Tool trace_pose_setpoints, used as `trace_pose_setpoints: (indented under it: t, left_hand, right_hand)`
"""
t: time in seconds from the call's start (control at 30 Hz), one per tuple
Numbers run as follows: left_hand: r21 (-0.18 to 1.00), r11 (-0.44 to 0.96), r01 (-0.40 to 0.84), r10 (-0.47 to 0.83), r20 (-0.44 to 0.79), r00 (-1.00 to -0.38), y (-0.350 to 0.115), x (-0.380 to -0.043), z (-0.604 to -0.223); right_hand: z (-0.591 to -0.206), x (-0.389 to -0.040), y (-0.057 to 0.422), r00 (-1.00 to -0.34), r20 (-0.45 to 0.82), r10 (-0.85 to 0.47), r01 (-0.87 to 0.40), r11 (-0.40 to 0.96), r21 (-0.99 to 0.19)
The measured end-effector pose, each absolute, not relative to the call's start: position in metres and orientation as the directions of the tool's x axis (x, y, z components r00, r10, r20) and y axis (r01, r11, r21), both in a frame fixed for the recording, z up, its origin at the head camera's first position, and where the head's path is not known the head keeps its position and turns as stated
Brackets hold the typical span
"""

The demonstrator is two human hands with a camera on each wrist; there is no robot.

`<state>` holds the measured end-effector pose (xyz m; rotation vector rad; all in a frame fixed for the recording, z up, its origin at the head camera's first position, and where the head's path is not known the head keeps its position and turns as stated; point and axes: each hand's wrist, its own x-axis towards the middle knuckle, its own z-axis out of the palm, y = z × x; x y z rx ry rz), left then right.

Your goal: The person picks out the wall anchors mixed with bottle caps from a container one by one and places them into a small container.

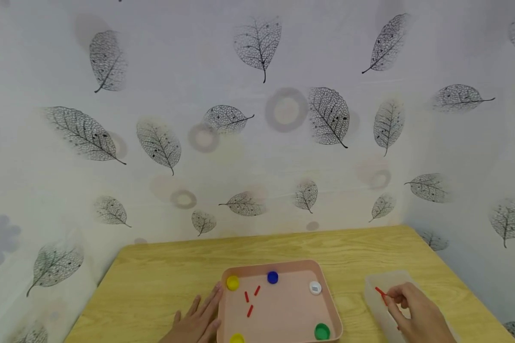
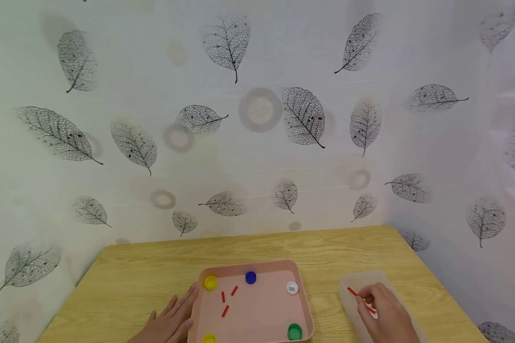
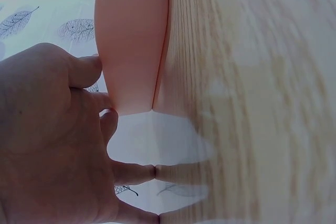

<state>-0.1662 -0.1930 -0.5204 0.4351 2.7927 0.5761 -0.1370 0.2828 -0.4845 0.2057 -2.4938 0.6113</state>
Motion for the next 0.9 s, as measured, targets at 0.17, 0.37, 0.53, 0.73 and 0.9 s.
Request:
trace_pose_setpoints:
  t: [0.17, 0.37, 0.53, 0.73, 0.9]
  left_hand:
    - [0.431, 0.868, 0.245, 0.35, -0.184, -0.918, -0.194, -0.167, -0.519]
    - [0.432, 0.869, 0.242, 0.352, -0.197, -0.915, -0.194, -0.166, -0.517]
    - [0.422, 0.876, 0.235, 0.345, -0.205, -0.916, -0.193, -0.166, -0.514]
    - [0.406, 0.885, 0.23, 0.336, -0.211, -0.918, -0.193, -0.166, -0.513]
    - [0.407, 0.883, 0.234, 0.338, -0.205, -0.919, -0.193, -0.166, -0.516]
  right_hand:
    - [-0.486, -0.133, 0.292, -0.863, 0.505, 0.017, -0.207, 0.9, -0.383]
    - [-0.489, -0.13, 0.301, -0.885, 0.464, 0.047, -0.158, 0.905, -0.394]
    - [-0.493, -0.13, 0.306, -0.857, 0.515, 0.026, -0.201, 0.903, -0.379]
    - [-0.5, -0.129, 0.31, -0.852, 0.523, 0.026, -0.201, 0.907, -0.371]
    - [-0.506, -0.127, 0.312, -0.859, 0.511, 0.044, -0.175, 0.911, -0.373]
